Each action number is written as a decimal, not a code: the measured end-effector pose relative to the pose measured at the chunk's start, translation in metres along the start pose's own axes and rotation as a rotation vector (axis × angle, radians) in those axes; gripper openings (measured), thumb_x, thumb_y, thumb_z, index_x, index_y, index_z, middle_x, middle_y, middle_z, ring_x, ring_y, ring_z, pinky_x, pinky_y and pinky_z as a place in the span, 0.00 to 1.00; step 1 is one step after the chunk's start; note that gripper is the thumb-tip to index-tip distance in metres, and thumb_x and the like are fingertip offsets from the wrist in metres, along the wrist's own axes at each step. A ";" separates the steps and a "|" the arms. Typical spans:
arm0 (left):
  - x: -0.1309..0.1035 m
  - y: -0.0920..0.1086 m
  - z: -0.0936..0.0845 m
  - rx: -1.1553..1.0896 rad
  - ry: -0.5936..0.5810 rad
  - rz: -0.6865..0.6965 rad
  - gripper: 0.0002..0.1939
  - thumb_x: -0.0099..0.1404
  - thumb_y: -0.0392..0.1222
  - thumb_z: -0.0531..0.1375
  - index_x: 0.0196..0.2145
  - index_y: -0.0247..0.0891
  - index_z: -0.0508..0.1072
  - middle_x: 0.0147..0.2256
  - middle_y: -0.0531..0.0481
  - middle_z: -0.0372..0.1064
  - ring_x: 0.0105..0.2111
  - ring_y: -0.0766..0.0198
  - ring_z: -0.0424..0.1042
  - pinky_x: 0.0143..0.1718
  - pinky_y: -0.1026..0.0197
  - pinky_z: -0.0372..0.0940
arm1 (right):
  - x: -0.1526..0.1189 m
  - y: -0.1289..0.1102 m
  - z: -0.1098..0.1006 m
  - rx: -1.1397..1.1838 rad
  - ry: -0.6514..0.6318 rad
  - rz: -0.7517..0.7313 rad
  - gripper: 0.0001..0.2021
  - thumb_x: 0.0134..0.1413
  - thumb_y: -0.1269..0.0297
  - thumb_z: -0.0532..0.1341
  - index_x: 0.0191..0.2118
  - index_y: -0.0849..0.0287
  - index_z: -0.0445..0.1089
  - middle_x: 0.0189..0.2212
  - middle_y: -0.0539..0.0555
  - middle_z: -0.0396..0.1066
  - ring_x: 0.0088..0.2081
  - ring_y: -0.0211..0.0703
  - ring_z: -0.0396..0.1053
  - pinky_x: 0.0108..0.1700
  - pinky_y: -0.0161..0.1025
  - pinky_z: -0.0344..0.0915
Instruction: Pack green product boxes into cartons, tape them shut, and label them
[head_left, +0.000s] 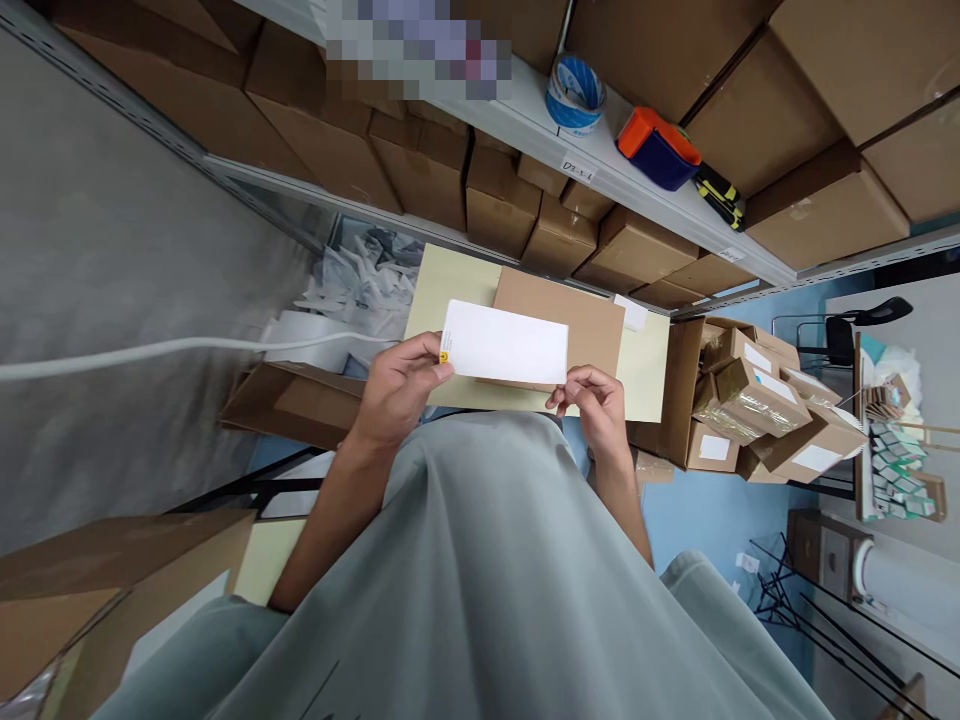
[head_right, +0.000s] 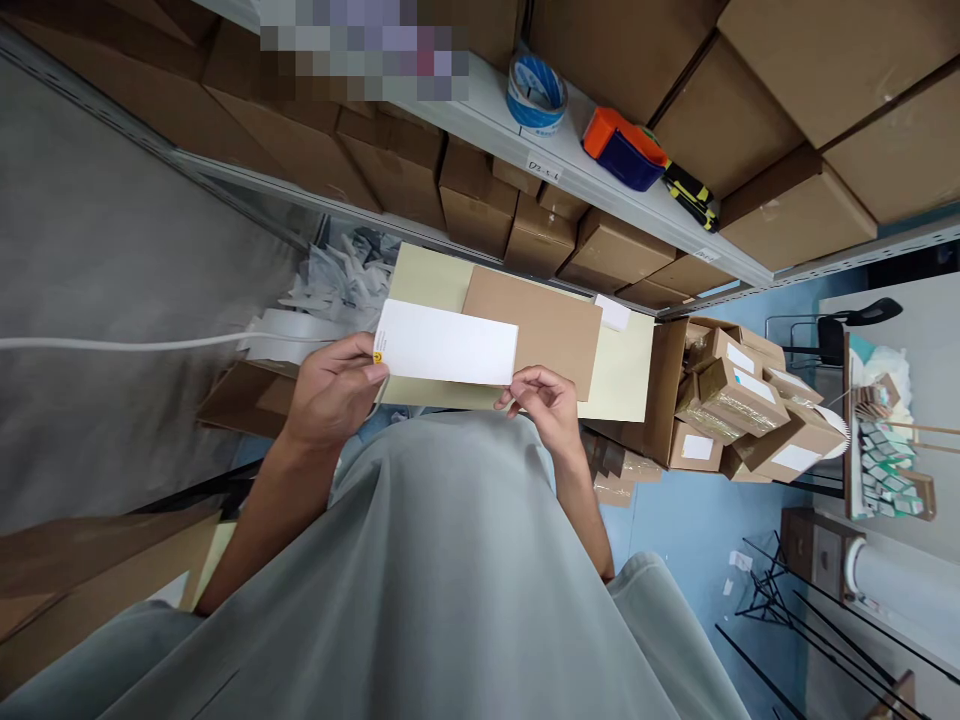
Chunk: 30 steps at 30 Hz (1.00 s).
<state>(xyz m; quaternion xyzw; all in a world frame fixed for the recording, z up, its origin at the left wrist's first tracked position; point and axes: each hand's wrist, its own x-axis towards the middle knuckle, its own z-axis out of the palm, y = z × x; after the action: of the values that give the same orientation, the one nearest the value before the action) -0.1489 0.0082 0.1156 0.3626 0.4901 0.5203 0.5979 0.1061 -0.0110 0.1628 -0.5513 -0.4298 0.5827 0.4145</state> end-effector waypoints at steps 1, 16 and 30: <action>-0.001 -0.001 0.000 -0.001 -0.002 0.002 0.21 0.55 0.57 0.72 0.28 0.42 0.68 0.27 0.50 0.70 0.36 0.56 0.69 0.38 0.55 0.64 | 0.000 0.000 0.000 -0.002 -0.001 0.000 0.16 0.59 0.45 0.72 0.33 0.52 0.75 0.24 0.49 0.74 0.29 0.45 0.77 0.31 0.40 0.74; 0.007 -0.033 0.010 0.300 -0.122 -0.119 0.30 0.60 0.64 0.72 0.53 0.43 0.82 0.58 0.40 0.81 0.59 0.44 0.78 0.61 0.45 0.75 | -0.001 -0.002 0.005 -0.097 -0.059 -0.177 0.15 0.63 0.47 0.71 0.33 0.52 0.77 0.29 0.50 0.75 0.31 0.43 0.75 0.39 0.43 0.74; -0.016 -0.016 0.049 0.174 -0.269 0.042 0.21 0.70 0.61 0.69 0.46 0.41 0.83 0.47 0.43 0.86 0.48 0.53 0.85 0.55 0.52 0.80 | 0.012 0.011 0.009 -0.345 -0.108 -0.216 0.09 0.64 0.55 0.67 0.34 0.53 0.76 0.31 0.50 0.78 0.32 0.42 0.71 0.39 0.41 0.72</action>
<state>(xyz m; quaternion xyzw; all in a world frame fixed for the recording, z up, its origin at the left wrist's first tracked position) -0.0969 -0.0066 0.1166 0.4895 0.4412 0.4349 0.6137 0.0966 -0.0030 0.1487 -0.5328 -0.6012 0.4815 0.3504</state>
